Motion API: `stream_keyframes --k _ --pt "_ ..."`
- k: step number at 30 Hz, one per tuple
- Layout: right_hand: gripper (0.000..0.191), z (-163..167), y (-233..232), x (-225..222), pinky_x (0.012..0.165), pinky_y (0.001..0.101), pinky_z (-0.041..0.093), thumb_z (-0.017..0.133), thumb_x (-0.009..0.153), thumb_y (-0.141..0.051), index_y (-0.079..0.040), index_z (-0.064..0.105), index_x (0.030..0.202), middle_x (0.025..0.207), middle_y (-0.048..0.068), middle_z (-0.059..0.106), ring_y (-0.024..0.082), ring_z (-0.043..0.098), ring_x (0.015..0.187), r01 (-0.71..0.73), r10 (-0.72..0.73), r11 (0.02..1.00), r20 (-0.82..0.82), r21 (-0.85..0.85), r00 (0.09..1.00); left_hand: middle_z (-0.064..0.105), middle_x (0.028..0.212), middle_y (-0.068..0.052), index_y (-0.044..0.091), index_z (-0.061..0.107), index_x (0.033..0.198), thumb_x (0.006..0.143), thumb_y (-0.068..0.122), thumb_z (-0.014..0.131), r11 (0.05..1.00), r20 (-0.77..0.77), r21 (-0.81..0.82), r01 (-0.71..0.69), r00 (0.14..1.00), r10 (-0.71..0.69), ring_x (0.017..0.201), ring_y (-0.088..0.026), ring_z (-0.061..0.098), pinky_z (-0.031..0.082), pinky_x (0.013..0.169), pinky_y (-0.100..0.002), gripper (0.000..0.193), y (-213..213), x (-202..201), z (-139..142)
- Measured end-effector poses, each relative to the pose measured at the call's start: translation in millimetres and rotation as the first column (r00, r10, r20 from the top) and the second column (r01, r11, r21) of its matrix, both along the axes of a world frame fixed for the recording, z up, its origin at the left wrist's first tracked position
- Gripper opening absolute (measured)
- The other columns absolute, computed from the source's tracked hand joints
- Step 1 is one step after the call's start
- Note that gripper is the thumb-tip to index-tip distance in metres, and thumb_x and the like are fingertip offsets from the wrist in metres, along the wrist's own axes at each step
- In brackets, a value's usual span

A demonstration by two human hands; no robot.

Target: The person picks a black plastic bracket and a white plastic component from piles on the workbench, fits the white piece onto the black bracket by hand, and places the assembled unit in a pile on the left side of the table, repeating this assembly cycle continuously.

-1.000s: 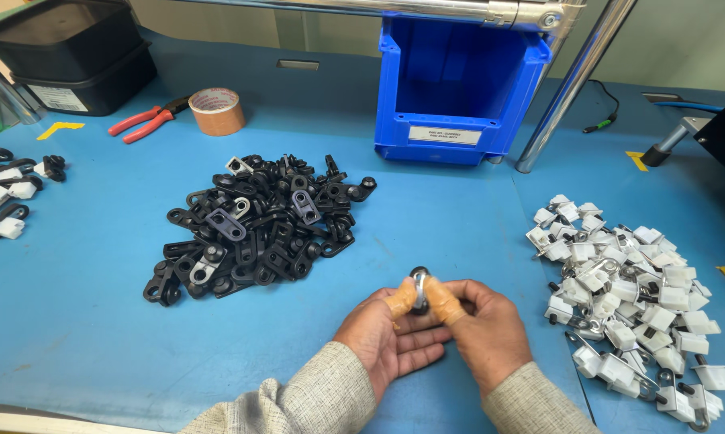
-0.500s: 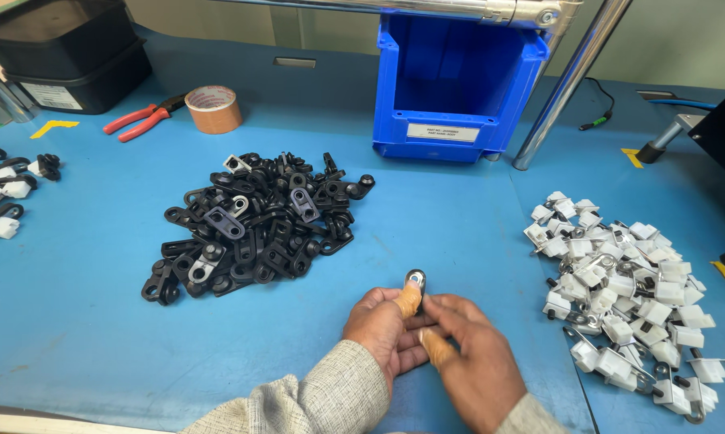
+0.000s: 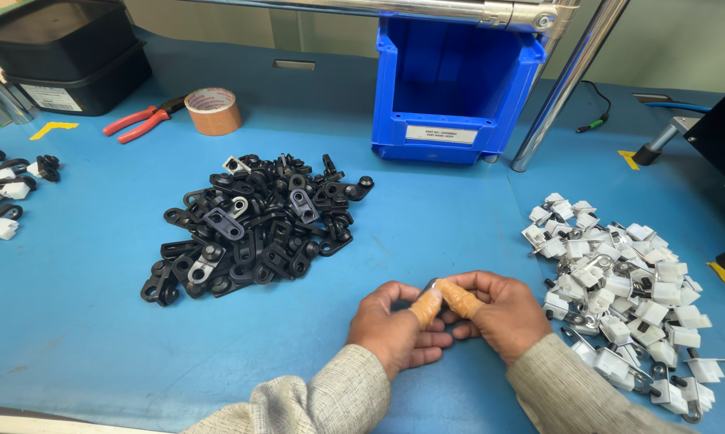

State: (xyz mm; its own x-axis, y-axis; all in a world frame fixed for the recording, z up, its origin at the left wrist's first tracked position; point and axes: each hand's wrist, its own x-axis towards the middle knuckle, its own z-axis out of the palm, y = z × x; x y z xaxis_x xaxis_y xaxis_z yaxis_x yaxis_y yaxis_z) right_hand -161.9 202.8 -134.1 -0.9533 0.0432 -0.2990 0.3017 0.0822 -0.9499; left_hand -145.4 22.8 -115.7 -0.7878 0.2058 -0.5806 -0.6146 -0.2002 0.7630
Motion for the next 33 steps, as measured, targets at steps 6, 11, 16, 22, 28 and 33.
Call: stream_keyframes --k 6,11,16,22,28,33 --pt "0.019 -4.6 -2.7 17.4 0.056 0.0310 0.058 0.067 0.091 -0.010 0.004 0.074 0.103 0.085 0.014 0.076 0.019 0.068 0.065 0.185 -0.189 0.981 0.049 0.064 0.981 0.077 0.089 -0.012 0.007 0.060 0.111 0.090 0.019 0.076 0.981 -0.070 -0.194 -0.012 0.998 -0.002 0.071 -0.019 0.077 0.064 0.058 -0.031 0.029 13.8 33.0 20.6" --pt "0.021 3.6 10.8 30.6 0.056 0.0343 0.057 0.061 0.097 -0.016 0.001 0.072 0.101 0.084 0.016 0.074 0.022 0.067 0.064 0.281 -0.282 0.959 0.099 0.021 0.954 0.078 0.087 -0.011 0.007 0.063 0.108 0.089 0.020 0.076 0.972 -0.089 -0.233 -0.001 0.996 -0.020 0.069 -0.018 0.077 0.063 0.057 -0.031 0.026 38.8 43.7 27.8" --pt "0.026 6.4 29.6 65.5 0.065 0.0310 0.058 0.060 0.097 -0.012 -0.002 0.074 0.116 0.093 0.014 0.074 0.017 0.068 0.075 0.145 -0.144 0.989 -0.038 0.001 0.989 0.077 0.091 -0.014 0.006 0.059 0.110 0.092 0.025 0.073 0.997 -0.033 -0.067 -0.024 0.999 0.022 0.072 -0.023 0.078 0.066 0.062 -0.034 0.030 52.3 51.1 16.3" --pt "0.044 16.5 46.7 91.3 0.076 0.0306 0.059 0.068 0.087 -0.010 -0.009 0.067 0.131 0.114 0.007 0.074 0.018 0.072 0.092 0.145 0.370 0.668 -0.495 0.730 0.786 0.075 0.098 -0.013 0.008 0.061 0.107 0.092 0.032 0.072 0.999 -0.005 -0.040 0.012 1.000 -0.012 0.081 -0.023 0.079 0.068 0.071 -0.037 0.030 59.3 44.3 17.2" --pt "0.054 25.1 67.6 97.0 0.076 0.0278 0.063 0.071 0.084 -0.007 -0.016 0.064 0.137 0.117 0.003 0.075 0.015 0.072 0.096 -0.045 0.351 0.809 -0.421 0.586 0.836 0.073 0.099 -0.014 0.007 0.061 0.108 0.092 0.036 0.072 1.000 0.057 -0.001 0.016 0.998 -0.016 0.081 -0.025 0.077 0.067 0.071 -0.039 0.035 62.9 51.5 26.7" --pt "0.056 32.8 73.2 78.1 0.073 0.0314 0.063 0.071 0.088 0.000 -0.008 0.061 0.143 0.128 0.002 0.072 0.016 0.073 0.093 -0.200 0.213 0.976 -0.218 0.082 0.952 0.077 0.092 -0.011 0.007 0.064 0.110 0.092 0.028 0.073 0.988 -0.039 -0.126 0.088 0.995 -0.094 0.079 -0.021 0.077 0.066 0.070 -0.037 0.029 63.1 65.1 45.3"
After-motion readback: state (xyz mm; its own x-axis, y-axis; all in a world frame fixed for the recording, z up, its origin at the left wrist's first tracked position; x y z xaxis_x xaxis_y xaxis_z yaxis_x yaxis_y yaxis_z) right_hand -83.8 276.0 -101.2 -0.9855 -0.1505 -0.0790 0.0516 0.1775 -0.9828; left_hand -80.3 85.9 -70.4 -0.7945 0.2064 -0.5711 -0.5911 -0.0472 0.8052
